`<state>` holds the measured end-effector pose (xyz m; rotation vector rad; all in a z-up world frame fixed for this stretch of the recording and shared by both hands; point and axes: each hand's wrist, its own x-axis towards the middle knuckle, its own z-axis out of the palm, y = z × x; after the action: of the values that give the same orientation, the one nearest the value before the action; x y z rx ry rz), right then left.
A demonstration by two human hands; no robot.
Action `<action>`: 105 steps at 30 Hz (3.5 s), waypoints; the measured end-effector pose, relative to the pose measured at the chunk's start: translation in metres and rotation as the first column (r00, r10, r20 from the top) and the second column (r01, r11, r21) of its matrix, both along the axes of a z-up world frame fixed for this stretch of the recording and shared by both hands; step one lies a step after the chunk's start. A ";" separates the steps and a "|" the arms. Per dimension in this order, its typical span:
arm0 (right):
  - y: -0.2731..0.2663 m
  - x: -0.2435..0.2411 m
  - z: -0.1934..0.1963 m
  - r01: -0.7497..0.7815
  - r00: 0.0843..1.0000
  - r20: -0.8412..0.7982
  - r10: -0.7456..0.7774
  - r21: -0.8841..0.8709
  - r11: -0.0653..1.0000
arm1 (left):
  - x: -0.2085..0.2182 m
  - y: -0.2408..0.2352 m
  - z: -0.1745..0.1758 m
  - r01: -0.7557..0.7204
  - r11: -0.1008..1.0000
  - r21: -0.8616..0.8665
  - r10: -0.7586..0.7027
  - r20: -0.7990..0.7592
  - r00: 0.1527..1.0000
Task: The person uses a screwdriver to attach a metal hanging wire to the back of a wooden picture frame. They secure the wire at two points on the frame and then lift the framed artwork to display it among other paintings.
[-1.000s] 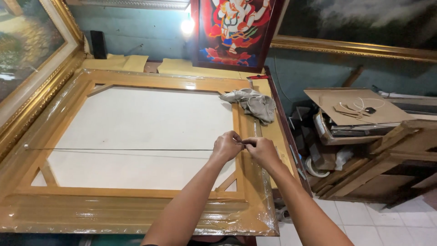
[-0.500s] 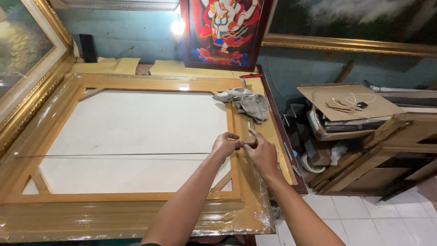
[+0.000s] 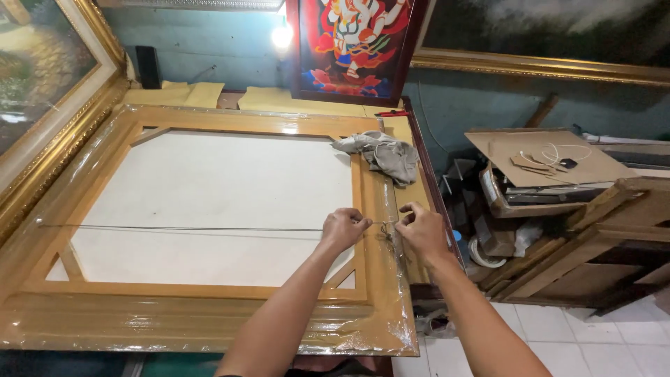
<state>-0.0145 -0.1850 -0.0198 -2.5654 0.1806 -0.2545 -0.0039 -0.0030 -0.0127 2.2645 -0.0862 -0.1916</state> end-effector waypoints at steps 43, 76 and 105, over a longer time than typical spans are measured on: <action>0.194 -0.119 -0.042 -0.795 0.606 -0.244 0.757 -0.149 0.588 | -0.193 0.213 -0.101 0.110 0.901 0.420 -0.291 0.396 0.871; 0.088 -0.107 0.011 -0.052 0.902 -0.416 -0.116 -0.372 0.927 | -0.173 0.312 -0.114 0.041 0.680 0.732 -0.528 0.450 0.720; 0.191 -0.181 -0.007 -0.302 0.745 0.168 0.646 -0.779 0.550 | -0.179 0.298 -0.023 0.056 0.736 0.675 -0.514 0.503 0.694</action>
<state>-0.1950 0.0056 -0.0269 -3.0562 -1.0228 -0.8139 -0.1829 0.2952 -0.0359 2.8595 -0.9265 0.5305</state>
